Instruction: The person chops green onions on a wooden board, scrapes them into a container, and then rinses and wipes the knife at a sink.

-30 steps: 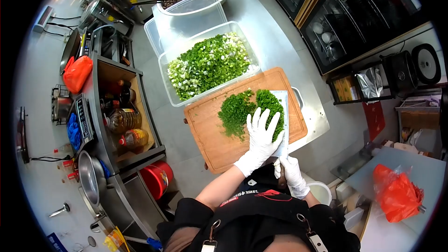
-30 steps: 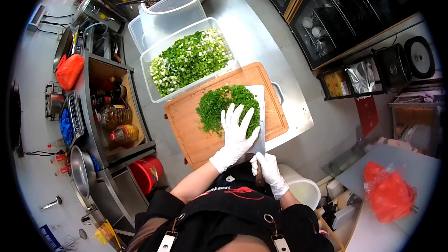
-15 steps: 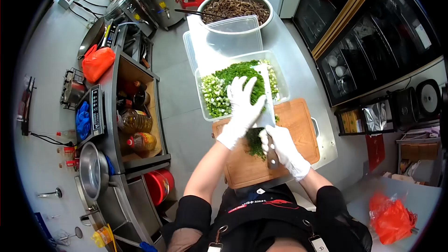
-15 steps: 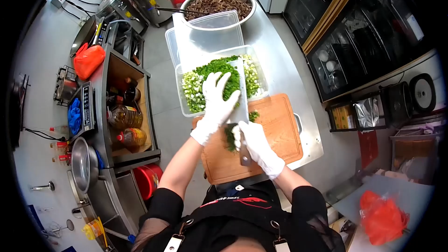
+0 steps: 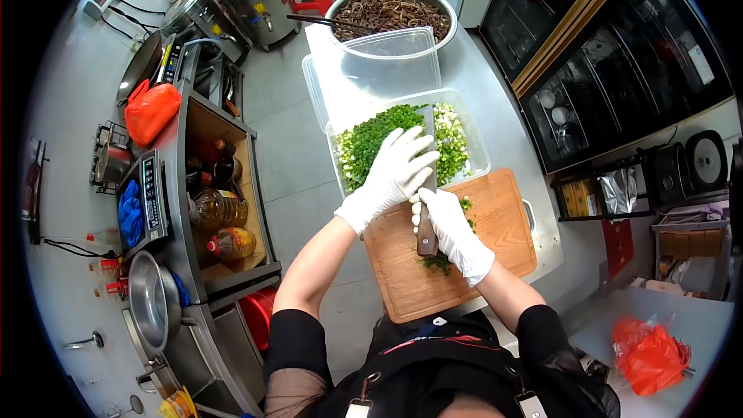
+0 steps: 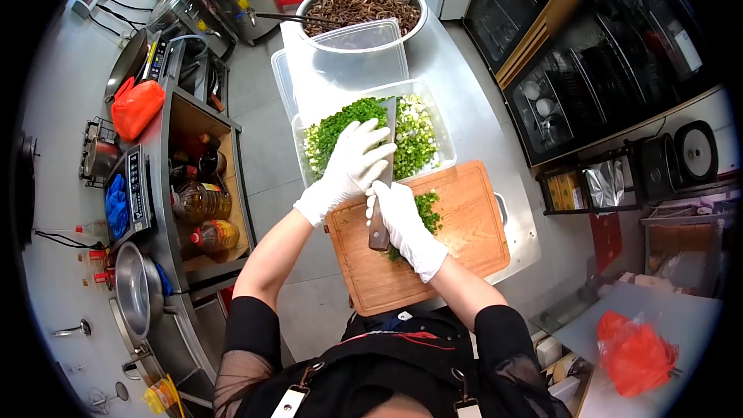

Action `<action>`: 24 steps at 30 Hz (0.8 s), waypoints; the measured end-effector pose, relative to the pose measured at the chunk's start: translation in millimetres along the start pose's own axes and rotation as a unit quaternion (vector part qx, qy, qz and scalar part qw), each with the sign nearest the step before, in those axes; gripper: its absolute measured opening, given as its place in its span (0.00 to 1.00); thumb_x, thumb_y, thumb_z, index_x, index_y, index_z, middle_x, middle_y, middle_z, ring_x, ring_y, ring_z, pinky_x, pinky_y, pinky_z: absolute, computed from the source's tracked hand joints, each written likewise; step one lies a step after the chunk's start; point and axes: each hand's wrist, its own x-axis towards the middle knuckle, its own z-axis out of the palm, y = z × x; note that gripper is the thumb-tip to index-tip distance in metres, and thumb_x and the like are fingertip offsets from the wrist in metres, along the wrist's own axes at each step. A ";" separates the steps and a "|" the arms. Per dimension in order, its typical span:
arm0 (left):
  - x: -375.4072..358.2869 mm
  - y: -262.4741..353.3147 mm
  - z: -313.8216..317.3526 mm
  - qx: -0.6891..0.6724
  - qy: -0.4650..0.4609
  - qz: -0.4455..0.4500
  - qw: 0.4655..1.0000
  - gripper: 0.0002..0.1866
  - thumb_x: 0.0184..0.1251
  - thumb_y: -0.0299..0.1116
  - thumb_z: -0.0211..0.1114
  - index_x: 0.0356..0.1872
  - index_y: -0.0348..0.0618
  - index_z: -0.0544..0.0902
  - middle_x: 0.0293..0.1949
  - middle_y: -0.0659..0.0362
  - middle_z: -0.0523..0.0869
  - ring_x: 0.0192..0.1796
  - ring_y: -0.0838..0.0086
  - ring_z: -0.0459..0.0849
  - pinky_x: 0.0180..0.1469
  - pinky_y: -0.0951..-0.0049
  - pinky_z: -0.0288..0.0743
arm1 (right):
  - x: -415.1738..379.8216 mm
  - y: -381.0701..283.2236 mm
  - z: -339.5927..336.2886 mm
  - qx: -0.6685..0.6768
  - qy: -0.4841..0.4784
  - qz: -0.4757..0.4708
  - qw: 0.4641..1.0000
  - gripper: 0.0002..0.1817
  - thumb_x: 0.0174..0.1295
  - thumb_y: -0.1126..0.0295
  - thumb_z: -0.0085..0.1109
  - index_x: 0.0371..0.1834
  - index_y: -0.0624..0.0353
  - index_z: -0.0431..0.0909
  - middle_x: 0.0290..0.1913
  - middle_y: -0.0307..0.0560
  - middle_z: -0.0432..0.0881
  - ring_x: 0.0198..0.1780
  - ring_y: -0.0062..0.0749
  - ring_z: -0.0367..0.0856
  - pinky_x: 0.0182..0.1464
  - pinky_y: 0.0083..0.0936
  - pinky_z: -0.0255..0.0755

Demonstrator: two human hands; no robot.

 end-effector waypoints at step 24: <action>15.1 -42.1 18.8 0.142 0.005 -0.074 0.987 0.11 0.59 0.28 0.66 0.44 0.46 0.85 0.52 0.56 0.84 0.62 0.59 0.77 0.72 0.51 0.57 | -38.4 -5.2 -52.7 -0.046 0.046 -0.050 0.997 0.09 0.66 0.70 0.49 0.30 0.63 0.76 0.20 0.40 0.75 0.17 0.23 0.73 0.19 0.23 0.70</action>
